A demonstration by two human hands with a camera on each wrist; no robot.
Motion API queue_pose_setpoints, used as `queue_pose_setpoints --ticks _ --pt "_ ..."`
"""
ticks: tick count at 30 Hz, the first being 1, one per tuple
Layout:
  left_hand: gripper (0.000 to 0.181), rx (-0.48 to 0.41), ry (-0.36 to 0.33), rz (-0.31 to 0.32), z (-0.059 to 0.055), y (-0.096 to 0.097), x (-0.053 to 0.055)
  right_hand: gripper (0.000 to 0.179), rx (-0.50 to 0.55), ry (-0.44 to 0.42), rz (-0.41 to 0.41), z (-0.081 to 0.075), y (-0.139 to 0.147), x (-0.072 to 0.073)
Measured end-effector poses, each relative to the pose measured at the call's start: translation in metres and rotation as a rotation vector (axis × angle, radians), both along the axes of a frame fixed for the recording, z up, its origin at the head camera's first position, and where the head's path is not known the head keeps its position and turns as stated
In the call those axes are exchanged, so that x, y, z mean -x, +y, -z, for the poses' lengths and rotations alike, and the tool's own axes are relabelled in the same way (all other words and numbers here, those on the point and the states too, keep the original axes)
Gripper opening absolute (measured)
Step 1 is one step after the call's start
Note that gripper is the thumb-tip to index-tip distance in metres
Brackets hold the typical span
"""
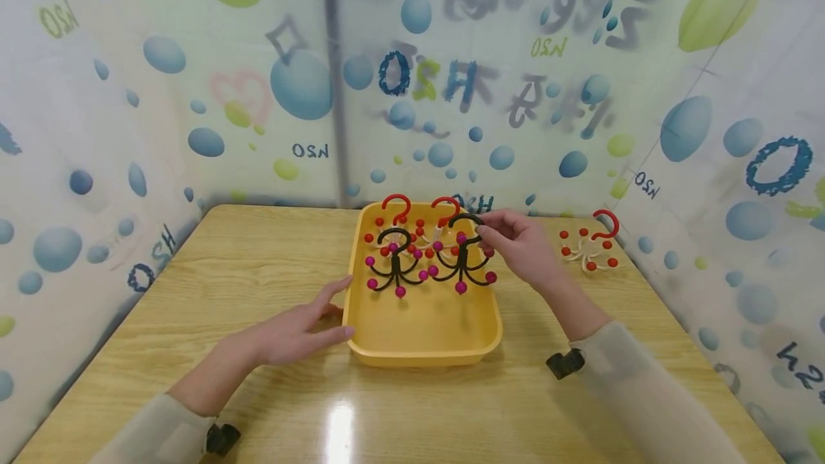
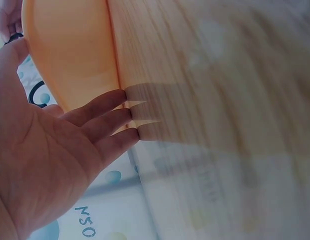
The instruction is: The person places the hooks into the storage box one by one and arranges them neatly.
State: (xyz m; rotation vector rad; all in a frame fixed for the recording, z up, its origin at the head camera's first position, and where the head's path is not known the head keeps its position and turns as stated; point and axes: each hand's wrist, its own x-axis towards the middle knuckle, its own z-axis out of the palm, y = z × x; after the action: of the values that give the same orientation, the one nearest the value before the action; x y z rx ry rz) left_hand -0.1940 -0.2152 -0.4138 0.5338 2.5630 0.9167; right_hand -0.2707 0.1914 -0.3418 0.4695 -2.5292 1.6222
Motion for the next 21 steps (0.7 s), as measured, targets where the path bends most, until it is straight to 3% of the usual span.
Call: queue_pose_setpoints --ticks 6,21 --pt "0.092 -0.005 -0.022 -0.010 -0.001 0.001 -0.001 0.029 -0.017 -0.002 -0.068 0.011 -0.012 0.007" --pt "0.091 -0.016 -0.002 -0.005 0.000 0.001 -0.001 0.030 -0.095 -0.145 -0.111 0.027 -0.012 0.024"
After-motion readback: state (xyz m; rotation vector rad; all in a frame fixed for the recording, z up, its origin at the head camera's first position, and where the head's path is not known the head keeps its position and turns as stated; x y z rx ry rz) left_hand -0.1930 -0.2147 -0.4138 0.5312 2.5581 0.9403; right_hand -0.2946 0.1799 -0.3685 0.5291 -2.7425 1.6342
